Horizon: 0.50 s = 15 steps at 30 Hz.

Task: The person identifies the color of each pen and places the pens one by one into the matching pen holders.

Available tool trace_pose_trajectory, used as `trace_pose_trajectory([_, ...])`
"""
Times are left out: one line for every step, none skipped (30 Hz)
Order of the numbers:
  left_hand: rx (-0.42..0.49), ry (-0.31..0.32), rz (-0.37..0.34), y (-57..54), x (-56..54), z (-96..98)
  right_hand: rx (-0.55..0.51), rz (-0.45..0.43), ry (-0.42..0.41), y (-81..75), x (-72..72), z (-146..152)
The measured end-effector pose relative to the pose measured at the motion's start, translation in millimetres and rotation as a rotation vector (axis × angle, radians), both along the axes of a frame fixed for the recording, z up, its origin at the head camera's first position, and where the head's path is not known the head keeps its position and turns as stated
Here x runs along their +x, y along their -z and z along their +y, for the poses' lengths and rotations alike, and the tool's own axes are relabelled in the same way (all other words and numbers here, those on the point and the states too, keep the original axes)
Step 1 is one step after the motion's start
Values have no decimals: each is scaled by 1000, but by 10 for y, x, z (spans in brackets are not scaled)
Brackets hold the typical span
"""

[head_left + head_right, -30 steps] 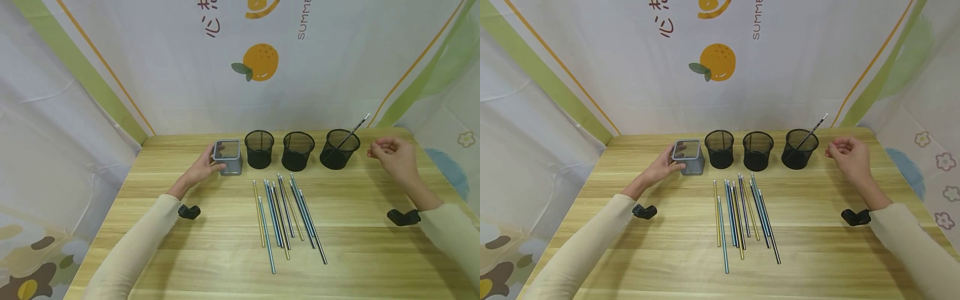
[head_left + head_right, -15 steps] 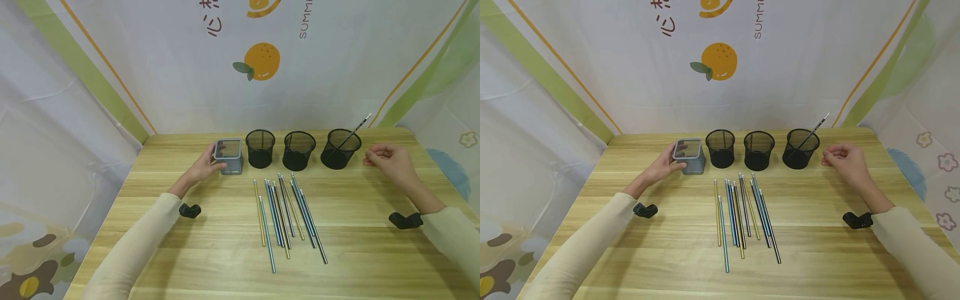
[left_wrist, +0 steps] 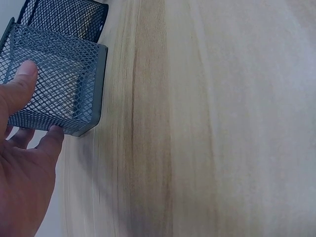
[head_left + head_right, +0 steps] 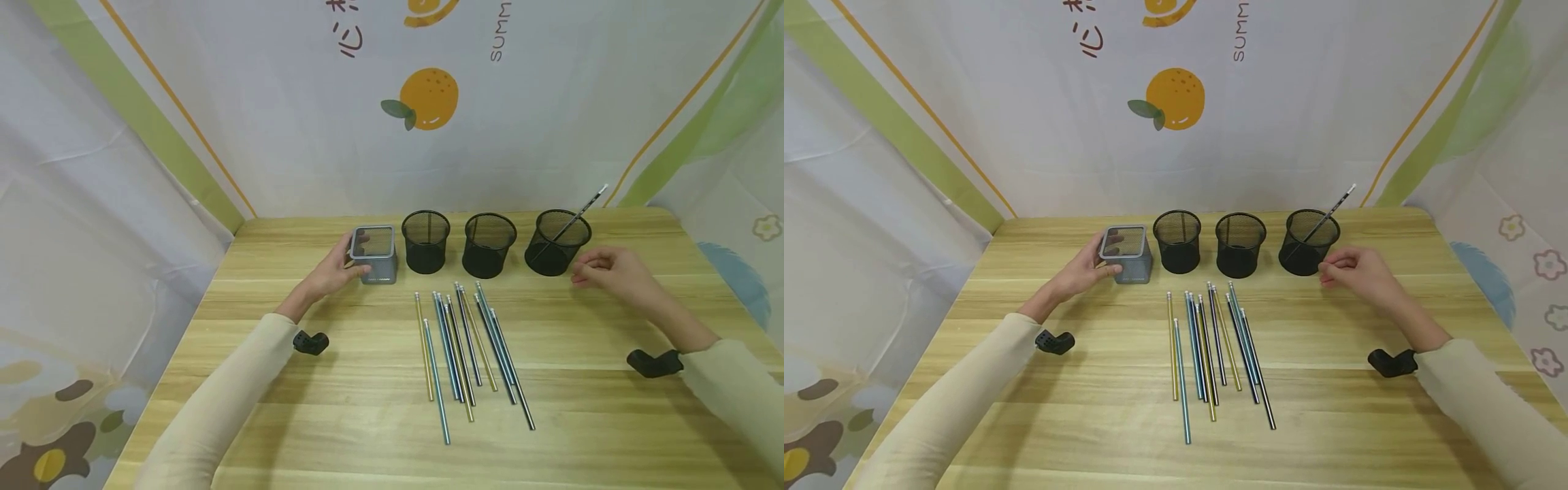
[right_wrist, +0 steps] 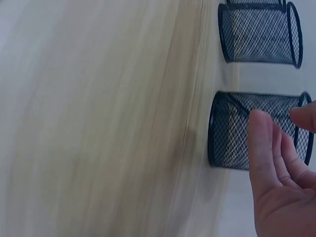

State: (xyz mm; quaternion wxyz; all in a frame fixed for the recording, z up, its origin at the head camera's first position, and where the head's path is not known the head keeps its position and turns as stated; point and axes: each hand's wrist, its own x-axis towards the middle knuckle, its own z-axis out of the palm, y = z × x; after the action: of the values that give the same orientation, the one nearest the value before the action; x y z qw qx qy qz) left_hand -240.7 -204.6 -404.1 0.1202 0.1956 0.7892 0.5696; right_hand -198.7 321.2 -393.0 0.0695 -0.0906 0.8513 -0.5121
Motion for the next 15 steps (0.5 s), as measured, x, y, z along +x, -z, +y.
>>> trace_pose_trajectory([1, 1, -1, 1, -3, 0, -2, -4, -8, -3, 6, -20])
trace_pose_trajectory([2, 2, -2, 2, -5, 0, -5, -8, -15, -7, 12, -39])
trace_pose_trajectory([2, 3, -3, 4, -7, -1, -8, -12, -23, -8, 17, -58])
trace_pose_trajectory([2, 3, -4, 6, -10, -1, -9, -17, -33, -10, 21, -76])
trace_pose_trajectory([2, 4, -4, 6, -10, -2, -12, -21, -41, -10, 25, -94])
trace_pose_trajectory([3, 5, -4, 6, -10, -2, -11, -25, -48, -11, 29, -112])
trace_pose_trajectory([3, 5, -4, 6, -9, -1, -10, -30, -56, -7, 30, -128])
trace_pose_trajectory([2, 5, -2, 5, -9, -1, -6, -35, -64, -5, 32, -145])
trace_pose_trajectory([0, 4, -1, 5, -9, 0, 1, -41, -70, -4, 35, -161])
trace_pose_trajectory([-1, 4, 0, 5, -9, 0, 8, -48, -75, -1, 38, -178])
trace_pose_trajectory([-2, 4, 1, 5, -9, 1, 15, -56, -80, 2, 39, -195])
trace_pose_trajectory([-4, 4, 1, 6, -10, 1, 32, -59, -86, 1, 43, -212])
trace_pose_trajectory([-5, 4, 1, 7, -12, 1, 51, -60, -90, 6, 45, -229])
trace_pose_trajectory([-6, 4, 1, 8, -13, 1, 56, -72, -93, 7, 49, -250])
trace_pose_trajectory([-6, 4, 0, 6, -14, 2, 69, -78, -95, 4, 54, -272])
